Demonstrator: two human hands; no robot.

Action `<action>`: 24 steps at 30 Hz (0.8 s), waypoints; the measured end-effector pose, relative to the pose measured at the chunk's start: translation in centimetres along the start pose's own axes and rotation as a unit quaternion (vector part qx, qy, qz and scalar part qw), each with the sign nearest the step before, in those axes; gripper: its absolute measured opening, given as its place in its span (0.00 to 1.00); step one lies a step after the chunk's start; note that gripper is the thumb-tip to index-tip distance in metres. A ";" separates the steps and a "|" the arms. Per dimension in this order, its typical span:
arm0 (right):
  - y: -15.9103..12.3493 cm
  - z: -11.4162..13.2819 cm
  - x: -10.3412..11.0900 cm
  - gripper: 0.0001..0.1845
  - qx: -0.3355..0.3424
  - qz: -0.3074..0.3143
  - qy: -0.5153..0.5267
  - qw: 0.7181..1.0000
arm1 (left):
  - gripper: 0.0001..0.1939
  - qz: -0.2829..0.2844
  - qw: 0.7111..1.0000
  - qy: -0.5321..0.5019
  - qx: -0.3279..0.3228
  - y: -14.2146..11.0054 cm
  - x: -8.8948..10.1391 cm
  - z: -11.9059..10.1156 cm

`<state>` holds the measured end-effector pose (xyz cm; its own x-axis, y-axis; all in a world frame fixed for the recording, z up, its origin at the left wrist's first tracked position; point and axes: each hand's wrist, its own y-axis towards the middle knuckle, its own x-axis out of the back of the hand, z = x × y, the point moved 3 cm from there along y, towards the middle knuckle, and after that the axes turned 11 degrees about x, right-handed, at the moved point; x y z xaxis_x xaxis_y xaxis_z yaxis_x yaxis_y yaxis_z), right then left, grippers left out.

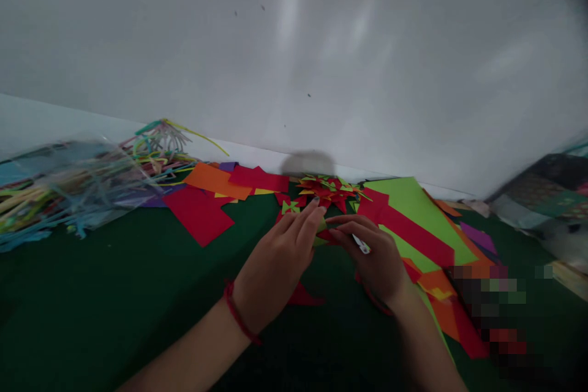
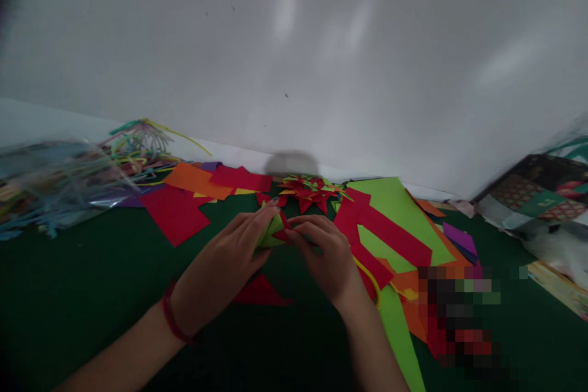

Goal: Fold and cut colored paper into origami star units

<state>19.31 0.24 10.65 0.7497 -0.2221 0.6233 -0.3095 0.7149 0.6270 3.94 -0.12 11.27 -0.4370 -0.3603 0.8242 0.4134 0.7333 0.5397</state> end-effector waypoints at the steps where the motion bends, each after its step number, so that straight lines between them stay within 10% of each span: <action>1: 0.0 0.0 0.0 0.07 -0.003 0.002 0.006 1.000 | 0.26 0.003 1.000 -0.006 0.005 0.0 0.0 0.0; 13: 0.0 0.2 -0.4 0.07 -0.028 -0.006 0.033 0.999 | 0.31 0.025 0.987 -0.140 0.076 0.0 -0.4 0.7; 24: -0.1 0.5 -0.8 0.05 -0.051 -0.025 0.064 0.996 | 0.25 0.031 0.918 -0.331 0.214 0.4 0.2 1.6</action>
<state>18.45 0.06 10.34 0.8329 -0.1783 0.5239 -0.2136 0.7698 0.6016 2.71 1.06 11.36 -0.8719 0.0163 0.4894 0.1647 0.9510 0.2618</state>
